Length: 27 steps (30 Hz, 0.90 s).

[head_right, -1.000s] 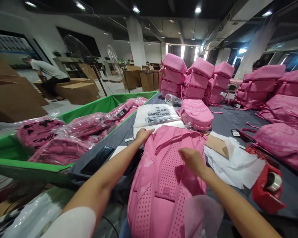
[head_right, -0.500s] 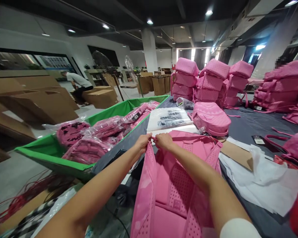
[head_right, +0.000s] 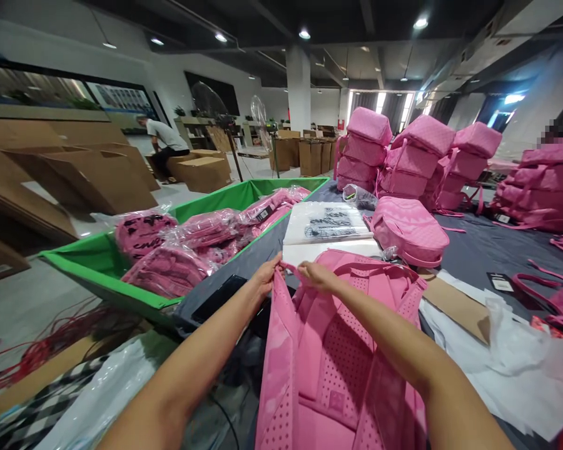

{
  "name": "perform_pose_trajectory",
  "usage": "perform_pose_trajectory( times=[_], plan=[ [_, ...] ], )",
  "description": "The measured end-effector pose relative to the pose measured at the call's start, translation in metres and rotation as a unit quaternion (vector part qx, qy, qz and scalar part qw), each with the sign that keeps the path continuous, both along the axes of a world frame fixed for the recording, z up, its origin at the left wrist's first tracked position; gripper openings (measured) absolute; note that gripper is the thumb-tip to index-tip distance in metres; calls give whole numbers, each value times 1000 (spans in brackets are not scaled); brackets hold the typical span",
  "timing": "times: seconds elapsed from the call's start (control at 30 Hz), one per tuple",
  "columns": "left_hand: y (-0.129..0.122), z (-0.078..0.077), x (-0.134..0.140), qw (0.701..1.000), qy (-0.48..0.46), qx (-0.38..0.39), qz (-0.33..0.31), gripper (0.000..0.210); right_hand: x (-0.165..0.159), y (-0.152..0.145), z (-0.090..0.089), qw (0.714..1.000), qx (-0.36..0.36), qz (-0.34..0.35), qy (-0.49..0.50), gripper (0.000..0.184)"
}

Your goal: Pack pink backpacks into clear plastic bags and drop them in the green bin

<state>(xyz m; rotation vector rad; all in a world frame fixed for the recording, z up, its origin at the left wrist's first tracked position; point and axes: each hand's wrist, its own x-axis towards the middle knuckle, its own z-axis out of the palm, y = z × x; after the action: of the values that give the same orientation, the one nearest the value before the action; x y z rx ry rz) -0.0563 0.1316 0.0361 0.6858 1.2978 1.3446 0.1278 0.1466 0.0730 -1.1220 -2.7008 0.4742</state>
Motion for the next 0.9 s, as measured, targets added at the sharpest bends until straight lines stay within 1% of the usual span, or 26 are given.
perform_pose_trajectory(
  times=[0.07, 0.13, 0.2, 0.27, 0.33, 0.4, 0.43, 0.47, 0.5, 0.53, 0.57, 0.6, 0.63, 0.67, 0.7, 0.73, 0.77, 0.8, 0.83, 0.9],
  plan=[
    [-10, 27, -7, 998, -22, 47, -32, 43, -7, 9, 3, 998, -36, -9, 50, 28],
    [-23, 55, -14, 993, -32, 95, -57, 44, -16, 16, 10, 988, -100, 18, 119, 27],
    [-39, 80, -18, 987, -35, 139, -74, 44, -21, 19, 24, 970, -146, 50, 186, 23],
    [-54, 99, -19, 977, -4, 189, -97, 48, -19, 19, 40, 957, -136, 77, 243, 29],
    [-64, 111, -14, 962, 60, 240, -117, 48, -11, 17, 54, 937, -136, 102, 305, 37],
    [-68, 116, -5, 946, 107, 280, -122, 45, 0, 14, 63, 911, -179, 127, 349, 41],
    [-68, 116, 0, 943, 109, 289, -124, 45, 6, 13, 65, 904, -205, 135, 349, 40],
    [-67, 115, 6, 942, 101, 294, -126, 47, 10, 11, 65, 907, -216, 138, 334, 39],
    [-65, 113, 11, 942, 90, 295, -128, 48, 14, 10, 66, 922, -201, 136, 302, 38],
    [-63, 110, 15, 944, 79, 294, -127, 50, 18, 10, 66, 944, -162, 128, 257, 35],
    [-61, 107, 17, 946, 69, 293, -119, 50, 21, 9, 68, 968, -100, 114, 201, 31],
    [-60, 103, 19, 949, 59, 293, -100, 51, 25, 9, 70, 985, -27, 94, 140, 26],
    [-58, 100, 18, 952, 50, 294, -76, 51, 29, 8, 73, 994, 46, 66, 80, 21],
    [-57, 97, 16, 953, 42, 295, -52, 50, 33, 6, 76, 993, 110, 34, 27, 18],
    [-56, 94, 14, 954, 37, 294, -33, 49, 38, 2, 79, 988, 156, 2, -12, 17],
    [-54, 92, 10, 955, 36, 293, -21, 48, 44, -3, 80, 982, 184, -26, -37, 20],
    [-53, 91, 8, 955, 38, 292, -15, 47, 50, -10, 78, 979, 191, -50, -50, 25],
    [-50, 90, 6, 955, 43, 292, -15, 46, 55, -19, 74, 980, 180, -68, -56, 29],
    [-47, 90, 5, 955, 47, 291, -18, 45, 60, -32, 66, 983, 154, -73, -62, 31],
    [-36, 91, 12, 955, 57, 288, -28, 43, 65, -66, 40, 992, 77, -53, -86, 24]
  ],
)
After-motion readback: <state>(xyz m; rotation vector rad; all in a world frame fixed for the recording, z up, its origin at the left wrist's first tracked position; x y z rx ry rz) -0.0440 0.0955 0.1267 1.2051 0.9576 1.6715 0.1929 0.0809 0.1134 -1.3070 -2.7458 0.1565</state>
